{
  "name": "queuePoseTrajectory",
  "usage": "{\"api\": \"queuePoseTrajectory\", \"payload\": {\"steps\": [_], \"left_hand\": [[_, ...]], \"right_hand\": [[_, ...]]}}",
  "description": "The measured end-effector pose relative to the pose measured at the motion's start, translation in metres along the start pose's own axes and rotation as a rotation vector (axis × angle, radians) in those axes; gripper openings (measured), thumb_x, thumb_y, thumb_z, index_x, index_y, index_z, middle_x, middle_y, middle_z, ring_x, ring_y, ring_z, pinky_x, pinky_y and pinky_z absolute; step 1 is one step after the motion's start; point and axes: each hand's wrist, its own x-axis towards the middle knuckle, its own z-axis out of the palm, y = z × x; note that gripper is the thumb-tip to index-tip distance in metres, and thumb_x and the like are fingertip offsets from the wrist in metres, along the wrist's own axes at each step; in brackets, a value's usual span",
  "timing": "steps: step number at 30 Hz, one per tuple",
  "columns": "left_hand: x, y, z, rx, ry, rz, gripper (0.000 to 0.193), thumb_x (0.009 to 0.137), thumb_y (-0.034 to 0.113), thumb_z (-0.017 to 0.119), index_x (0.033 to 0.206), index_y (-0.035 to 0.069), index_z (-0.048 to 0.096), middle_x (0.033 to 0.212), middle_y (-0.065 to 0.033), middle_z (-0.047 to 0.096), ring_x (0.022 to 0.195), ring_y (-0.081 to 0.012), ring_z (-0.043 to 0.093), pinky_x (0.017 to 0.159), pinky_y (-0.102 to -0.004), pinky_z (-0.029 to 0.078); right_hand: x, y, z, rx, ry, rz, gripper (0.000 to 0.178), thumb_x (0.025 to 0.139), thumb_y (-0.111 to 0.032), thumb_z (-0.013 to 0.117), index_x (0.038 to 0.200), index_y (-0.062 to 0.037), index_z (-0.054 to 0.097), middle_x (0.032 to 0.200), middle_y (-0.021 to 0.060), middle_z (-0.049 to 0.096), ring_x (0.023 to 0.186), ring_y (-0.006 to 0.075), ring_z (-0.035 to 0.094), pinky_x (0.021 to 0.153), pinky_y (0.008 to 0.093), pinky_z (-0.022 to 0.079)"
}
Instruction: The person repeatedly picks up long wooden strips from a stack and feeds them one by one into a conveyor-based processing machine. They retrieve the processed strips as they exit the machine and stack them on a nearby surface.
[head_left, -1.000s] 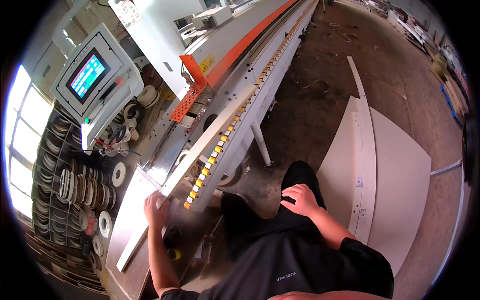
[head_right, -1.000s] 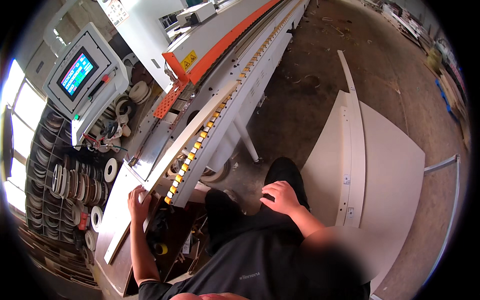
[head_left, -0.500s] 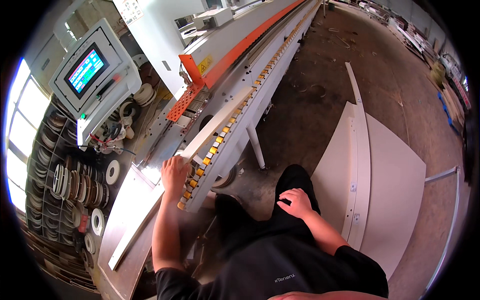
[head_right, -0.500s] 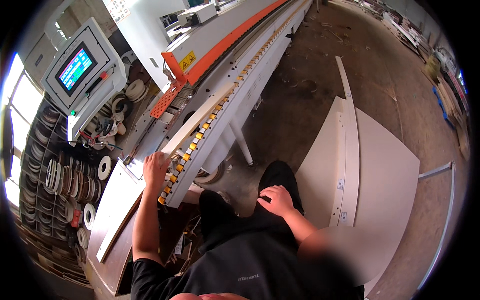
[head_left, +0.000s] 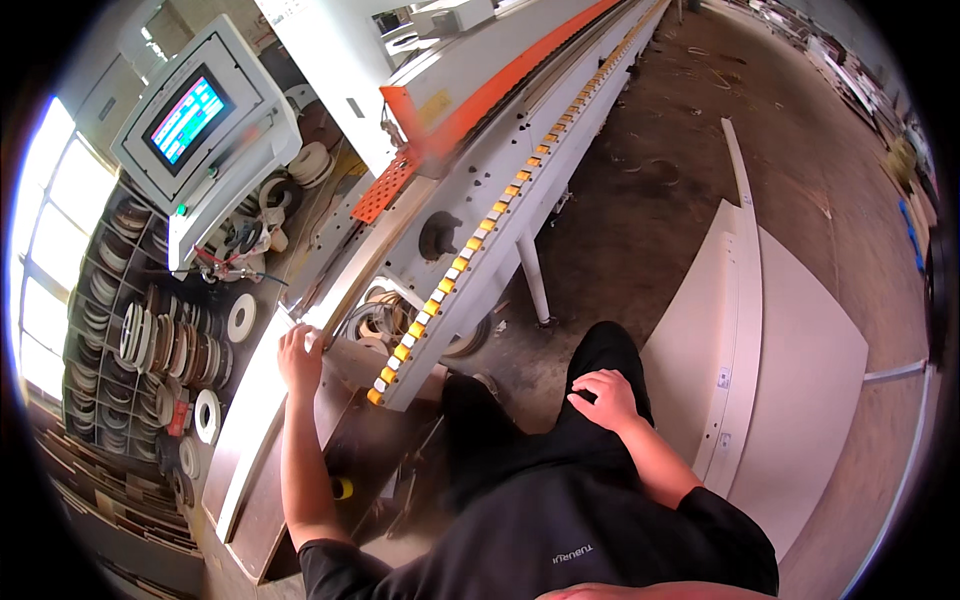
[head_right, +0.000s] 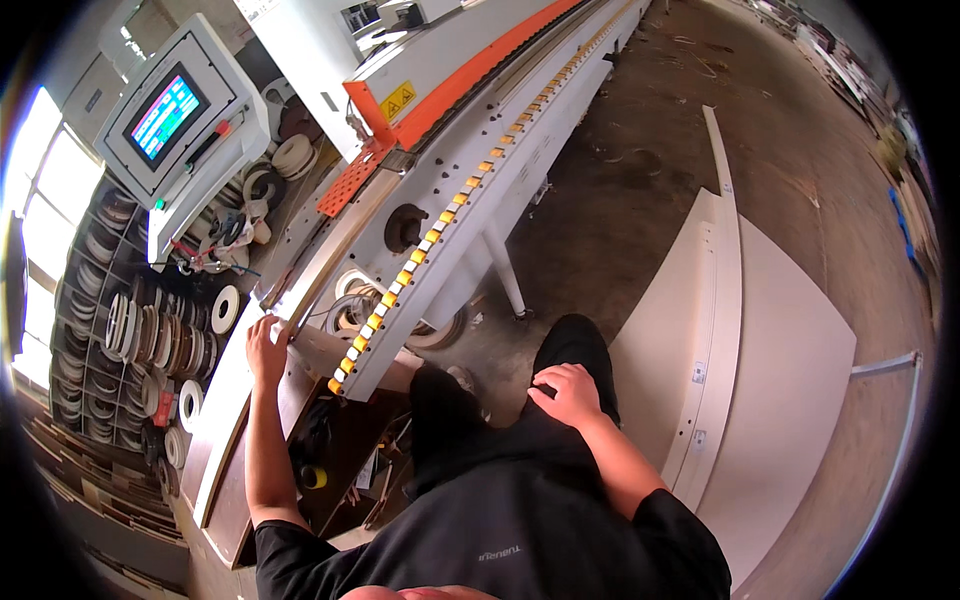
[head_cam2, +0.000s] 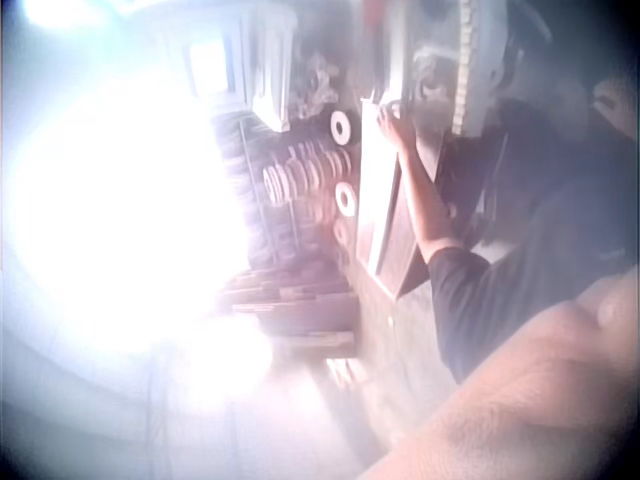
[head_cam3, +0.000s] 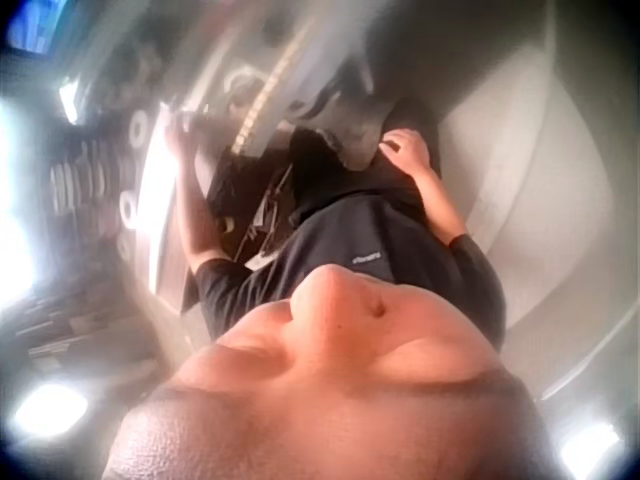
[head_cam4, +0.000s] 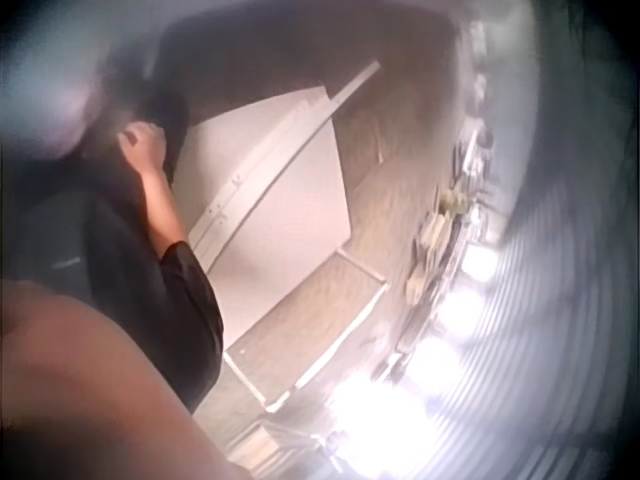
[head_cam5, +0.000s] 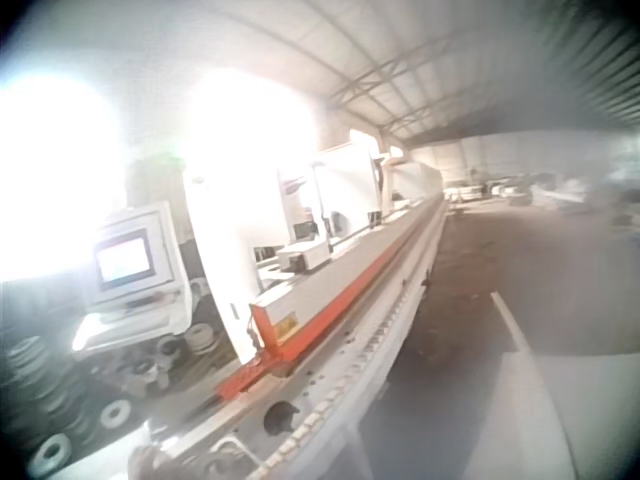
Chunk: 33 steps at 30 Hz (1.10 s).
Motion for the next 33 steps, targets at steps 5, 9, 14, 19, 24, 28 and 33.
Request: {"api": "queuePoseTrajectory", "payload": {"steps": [5, 9, 14, 19, 24, 28, 33], "left_hand": [[0.015, 0.017, 0.01, -0.014, -0.053, -0.061, 0.03, 0.102, 0.025, 0.076, 0.127, 0.008, 0.079, 0.135, -0.0104, 0.078, 0.129, -0.0353, 0.068, 0.112, -0.0474, 0.053], [0.04, 0.032, 0.033, -0.028, 0.03, 0.003, 0.024, 0.099, 0.024, 0.077, 0.12, 0.012, 0.082, 0.126, -0.0059, 0.078, 0.125, -0.0324, 0.069, 0.107, -0.0442, 0.056], [0.07, 0.014, 0.069, 0.278, 0.066, 0.112, 0.018, 0.098, 0.028, 0.074, 0.11, 0.017, 0.082, 0.114, -0.0027, 0.076, 0.116, -0.0284, 0.07, 0.096, -0.0423, 0.059], [0.087, 0.013, 0.08, 0.219, 0.098, 0.006, 0.019, 0.098, 0.034, 0.073, 0.104, 0.019, 0.082, 0.109, -0.0017, 0.074, 0.11, -0.0292, 0.072, 0.091, -0.0434, 0.062], [0.09, 0.021, 0.071, 0.244, 0.069, -0.036, 0.019, 0.098, 0.035, 0.073, 0.104, 0.019, 0.082, 0.109, -0.0021, 0.074, 0.109, -0.0291, 0.072, 0.087, -0.0443, 0.063], [0.092, 0.017, 0.067, 0.332, 0.013, 0.019, 0.019, 0.098, 0.035, 0.073, 0.103, 0.019, 0.082, 0.108, -0.0029, 0.074, 0.107, -0.0294, 0.073, 0.086, -0.045, 0.063], [0.087, 0.027, 0.072, 0.122, 0.196, -0.121, 0.019, 0.096, 0.033, 0.074, 0.101, 0.017, 0.082, 0.105, -0.0027, 0.074, 0.106, -0.0308, 0.072, 0.087, -0.0455, 0.061]], "right_hand": [[0.003, 0.001, 0.004, -0.012, -0.002, -0.007, 0.018, 0.09, -0.03, 0.088, 0.093, -0.0137, 0.082, 0.106, -0.0008, 0.085, 0.1, 0.0226, 0.078, 0.09, 0.0387, 0.056], [0.001, 0.004, 0.005, -0.025, -0.007, -0.013, 0.018, 0.09, -0.03, 0.089, 0.093, -0.0136, 0.082, 0.105, -0.0005, 0.085, 0.098, 0.0224, 0.078, 0.089, 0.0384, 0.056], [-0.002, 0.004, 0.002, -0.024, -0.001, -0.019, 0.017, 0.089, -0.027, 0.089, 0.093, -0.0121, 0.082, 0.104, 0.0005, 0.085, 0.095, 0.0234, 0.078, 0.089, 0.0393, 0.057], [0.0, 0.003, 0.004, -0.037, -0.009, -0.019, 0.015, 0.088, -0.022, 0.089, 0.091, -0.0102, 0.08, 0.105, 0.0024, 0.085, 0.095, 0.0242, 0.079, 0.089, 0.0398, 0.057], [0.011, -0.001, 0.009, -0.046, -0.032, -0.008, 0.016, 0.089, -0.024, 0.089, 0.09, -0.0105, 0.08, 0.104, 0.0012, 0.084, 0.095, 0.0233, 0.078, 0.089, 0.0395, 0.056], [0.015, -0.001, 0.013, -0.066, -0.059, 0.005, 0.017, 0.089, -0.027, 0.088, 0.09, -0.0118, 0.081, 0.103, -0.0013, 0.084, 0.095, 0.0219, 0.077, 0.088, 0.0392, 0.055], [0.015, 0.001, 0.015, -0.082, -0.084, 0.01, 0.018, 0.09, -0.03, 0.088, 0.09, -0.0133, 0.082, 0.102, -0.002, 0.084, 0.094, 0.0216, 0.077, 0.088, 0.0395, 0.054]]}}
